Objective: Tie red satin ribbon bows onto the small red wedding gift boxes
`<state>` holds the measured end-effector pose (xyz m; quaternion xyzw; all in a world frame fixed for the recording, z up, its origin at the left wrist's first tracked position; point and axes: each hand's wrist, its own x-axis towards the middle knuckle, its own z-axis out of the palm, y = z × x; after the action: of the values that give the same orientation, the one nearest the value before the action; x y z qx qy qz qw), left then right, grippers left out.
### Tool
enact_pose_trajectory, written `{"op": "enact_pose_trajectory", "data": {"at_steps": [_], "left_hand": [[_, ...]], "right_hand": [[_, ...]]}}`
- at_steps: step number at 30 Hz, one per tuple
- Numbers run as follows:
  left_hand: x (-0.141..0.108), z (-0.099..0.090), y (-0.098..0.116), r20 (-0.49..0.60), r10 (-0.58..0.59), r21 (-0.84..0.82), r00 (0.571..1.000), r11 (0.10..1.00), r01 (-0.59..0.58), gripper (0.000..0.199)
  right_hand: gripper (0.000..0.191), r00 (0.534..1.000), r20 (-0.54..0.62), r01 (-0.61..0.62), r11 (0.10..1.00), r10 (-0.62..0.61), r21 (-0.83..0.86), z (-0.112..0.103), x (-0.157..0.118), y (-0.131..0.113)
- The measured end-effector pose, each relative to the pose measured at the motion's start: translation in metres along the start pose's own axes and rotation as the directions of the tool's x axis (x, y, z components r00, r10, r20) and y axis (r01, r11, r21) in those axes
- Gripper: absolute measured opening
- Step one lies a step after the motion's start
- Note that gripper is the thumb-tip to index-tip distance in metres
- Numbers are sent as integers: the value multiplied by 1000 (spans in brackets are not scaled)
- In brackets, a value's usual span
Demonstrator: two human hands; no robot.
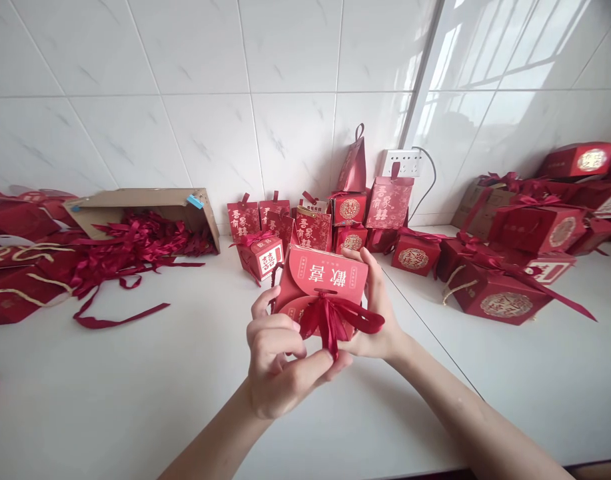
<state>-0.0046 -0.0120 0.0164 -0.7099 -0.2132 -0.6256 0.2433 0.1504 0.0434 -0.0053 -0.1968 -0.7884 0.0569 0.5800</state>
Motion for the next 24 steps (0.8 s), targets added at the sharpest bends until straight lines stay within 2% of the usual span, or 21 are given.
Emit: {"op": "enact_pose_trajectory", "data": {"at_steps": [12,21,22,23,24], "left_hand": [[2,-2,-1,33,25,0,999,1000,-25,20],[-4,-2,0,18,30,-10,999,999,-30,16],[-5,-2,0,18,7,-38,1000,999,-6,16],[-4,-1,-2,-3,-67,-79,998,995,66,15],[-4,0,-6,-37,-213,-142,976,968,206,15]], "right_hand": [[105,1000,6,-13,1000,13,-8,-1,0,-1],[105,1000,14,-12,1000,12,-13,-1,-1,-1],[105,1000,13,-18,1000,18,-18,-1,-1,-2],[106,999,11,-41,999,41,-21,-1,0,-2],[105,995,7,-99,995,99,-16,-2,2,-2]]}}
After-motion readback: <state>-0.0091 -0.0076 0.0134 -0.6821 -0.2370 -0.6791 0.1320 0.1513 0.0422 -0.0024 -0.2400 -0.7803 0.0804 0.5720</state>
